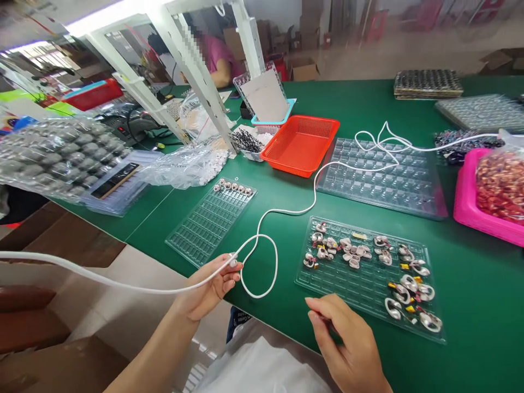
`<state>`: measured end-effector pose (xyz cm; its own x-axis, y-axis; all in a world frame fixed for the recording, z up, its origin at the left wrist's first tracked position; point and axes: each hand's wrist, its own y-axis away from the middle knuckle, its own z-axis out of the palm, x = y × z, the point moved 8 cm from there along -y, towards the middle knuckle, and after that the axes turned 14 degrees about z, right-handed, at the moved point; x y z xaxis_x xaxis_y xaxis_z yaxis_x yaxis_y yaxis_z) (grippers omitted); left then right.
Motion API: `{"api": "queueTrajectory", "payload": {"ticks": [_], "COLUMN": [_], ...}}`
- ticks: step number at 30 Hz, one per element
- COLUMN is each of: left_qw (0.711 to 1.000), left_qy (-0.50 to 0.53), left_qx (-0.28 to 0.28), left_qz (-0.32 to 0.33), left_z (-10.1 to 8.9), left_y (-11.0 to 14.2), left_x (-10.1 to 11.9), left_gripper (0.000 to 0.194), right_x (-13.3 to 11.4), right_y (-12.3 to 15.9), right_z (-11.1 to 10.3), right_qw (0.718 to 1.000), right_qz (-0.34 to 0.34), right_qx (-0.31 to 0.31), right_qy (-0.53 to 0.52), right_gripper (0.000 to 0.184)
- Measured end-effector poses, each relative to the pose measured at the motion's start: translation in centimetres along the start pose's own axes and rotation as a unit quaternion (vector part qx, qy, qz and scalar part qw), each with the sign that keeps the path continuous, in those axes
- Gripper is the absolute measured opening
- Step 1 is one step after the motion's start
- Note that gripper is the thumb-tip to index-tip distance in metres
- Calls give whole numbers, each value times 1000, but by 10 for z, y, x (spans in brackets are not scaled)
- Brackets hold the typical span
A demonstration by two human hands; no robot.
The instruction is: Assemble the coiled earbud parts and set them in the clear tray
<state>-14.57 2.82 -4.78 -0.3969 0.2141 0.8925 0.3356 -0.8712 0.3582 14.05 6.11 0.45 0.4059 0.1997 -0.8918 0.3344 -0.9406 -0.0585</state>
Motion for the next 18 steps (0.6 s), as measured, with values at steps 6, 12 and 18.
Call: {"api": "queueTrajectory", "payload": {"ticks": [6, 12, 18], "left_qw": [913, 754, 613], "left_qy": [-287, -541, -669], "left_qx": [107, 46, -81], "left_qz": [268, 371, 412], "left_z": [-50, -55, -47], "left_y": [-62, -132, -174], "left_x": [96, 145, 139], "left_gripper": [24, 13, 14], "right_x": [4, 8, 10], "right_y": [-3, -4, -2], "right_z": [-12, -8, -6], "right_qw": [998, 993, 991], "right_qz": [-35, -87, -99], "right_qx": [33, 58, 61], "right_qy": [34, 62, 68], "right_gripper": [22, 22, 25]}}
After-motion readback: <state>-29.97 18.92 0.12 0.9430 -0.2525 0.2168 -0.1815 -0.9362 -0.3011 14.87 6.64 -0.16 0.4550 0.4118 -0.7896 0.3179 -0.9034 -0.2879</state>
